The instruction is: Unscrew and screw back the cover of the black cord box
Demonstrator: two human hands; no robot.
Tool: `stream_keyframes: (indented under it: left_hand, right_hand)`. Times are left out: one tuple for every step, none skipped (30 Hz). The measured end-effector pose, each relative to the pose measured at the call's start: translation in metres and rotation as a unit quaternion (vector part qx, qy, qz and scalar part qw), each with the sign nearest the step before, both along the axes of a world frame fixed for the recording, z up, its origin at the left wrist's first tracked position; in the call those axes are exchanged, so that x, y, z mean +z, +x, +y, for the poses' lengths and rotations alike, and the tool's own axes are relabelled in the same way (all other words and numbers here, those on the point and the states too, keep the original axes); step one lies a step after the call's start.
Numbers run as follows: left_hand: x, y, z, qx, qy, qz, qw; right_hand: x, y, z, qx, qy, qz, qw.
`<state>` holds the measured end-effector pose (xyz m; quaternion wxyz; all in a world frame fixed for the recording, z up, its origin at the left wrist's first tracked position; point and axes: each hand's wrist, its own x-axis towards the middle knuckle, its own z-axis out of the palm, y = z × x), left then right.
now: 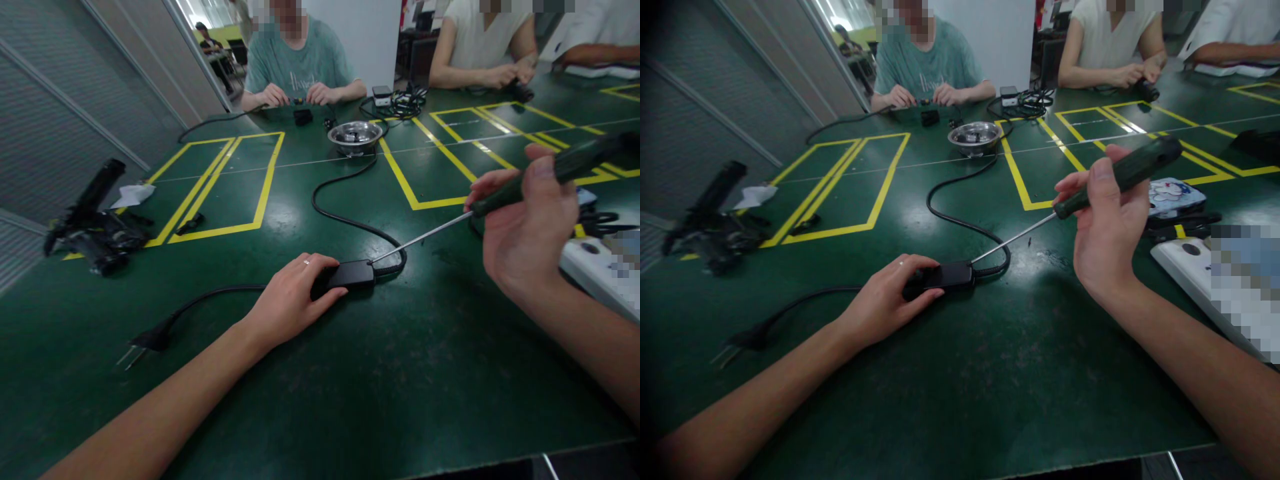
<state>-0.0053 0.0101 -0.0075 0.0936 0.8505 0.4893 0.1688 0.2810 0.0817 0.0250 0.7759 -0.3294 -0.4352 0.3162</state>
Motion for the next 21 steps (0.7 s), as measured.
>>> stream_keyframes:
  left_hand:
    - [0.0001, 0.0001, 0.0001, 0.000, 0.002, 0.000, 1.000]
    - [0.0002, 0.0002, 0.0001, 0.001, 0.003, 0.000, 1.000]
    - [0.0003, 0.0003, -0.0001, 0.001, 0.003, 0.000, 1.000]
    - [0.0004, 0.0004, -0.0002, 0.001, 0.004, 0.000, 1.000]
    - [0.0006, 0.0005, -0.0005, 0.001, 0.002, 0.000, 1.000]
    - [0.0006, 0.0006, -0.0008, 0.002, 0.002, 0.000, 1.000]
    - [0.0007, 0.0007, -0.0011, 0.002, 0.001, 0.000, 1.000]
    - [0.0006, 0.0007, -0.0014, 0.002, 0.000, 0.001, 1.000]
    - [0.0005, 0.0007, -0.0016, 0.003, -0.002, 0.002, 1.000]
    - [0.0003, 0.0007, -0.0018, 0.003, -0.003, 0.003, 1.000]
    - [0.0002, 0.0007, -0.0019, 0.004, -0.005, 0.002, 1.000]
    - [0.0000, 0.0007, -0.0019, 0.005, -0.005, 0.002, 1.000]
    - [0.0000, 0.0007, -0.0019, 0.006, -0.006, 0.002, 1.000]
    - [0.0000, 0.0007, -0.0018, 0.006, -0.008, 0.002, 1.000]
    - [0.0000, 0.0007, -0.0017, 0.007, -0.009, 0.003, 1.000]
    - [0.0001, 0.0008, -0.0016, 0.008, -0.010, 0.003, 1.000]
    - [0.0003, 0.0008, -0.0015, 0.009, -0.011, 0.004, 1.000]
    - [0.0004, 0.0008, -0.0014, 0.009, -0.012, 0.005, 1.000]
    - [0.0005, 0.0008, -0.0013, 0.010, -0.012, 0.005, 1.000]
    - [0.0006, 0.0008, -0.0013, 0.009, -0.012, 0.004, 1.000]
    - [0.0007, 0.0008, -0.0013, 0.008, -0.013, 0.005, 1.000]
  right_hand:
    - [0.0006, 0.0009, -0.0009, 0.012, -0.005, 0.004, 1.000]
    - [0.0013, 0.0018, -0.0018, 0.024, -0.010, 0.007, 1.000]
    - [0.0019, 0.0025, -0.0026, 0.036, -0.016, 0.008, 0.999]
    - [0.0026, 0.0030, -0.0032, 0.043, -0.019, 0.006, 0.999]
    - [0.0032, 0.0032, -0.0037, 0.044, -0.022, 0.002, 0.999]
    - [0.0036, 0.0030, -0.0038, 0.039, -0.023, -0.003, 0.999]
    - [0.0040, 0.0025, -0.0037, 0.028, -0.024, -0.009, 0.999]
    - [0.0042, 0.0017, -0.0032, 0.015, -0.024, -0.015, 0.999]
    - [0.0043, 0.0007, -0.0024, -0.002, -0.020, -0.018, 1.000]
    - [0.0043, -0.0004, -0.0013, -0.017, -0.014, -0.016, 1.000]
    - [0.0041, -0.0014, -0.0002, -0.030, -0.006, -0.011, 0.999]
    - [0.0037, -0.0023, 0.0009, -0.042, 0.002, -0.008, 0.999]
    - [0.0033, -0.0030, 0.0019, -0.051, 0.008, -0.007, 0.999]
    - [0.0028, -0.0035, 0.0025, -0.060, 0.012, -0.009, 0.998]
    - [0.0024, -0.0038, 0.0028, -0.069, 0.013, -0.014, 0.997]
    - [0.0021, -0.0039, 0.0028, -0.071, 0.009, -0.022, 0.997]
    - [0.0018, -0.0039, 0.0026, -0.067, 0.007, -0.028, 0.997]
    - [0.0017, -0.0037, 0.0023, -0.057, 0.006, -0.028, 0.998]
    - [0.0017, -0.0034, 0.0021, -0.043, 0.006, -0.026, 0.999]
    - [0.0018, -0.0028, 0.0020, -0.028, 0.005, -0.021, 0.999]
    - [0.0018, -0.0020, 0.0021, -0.013, 0.004, -0.016, 1.000]
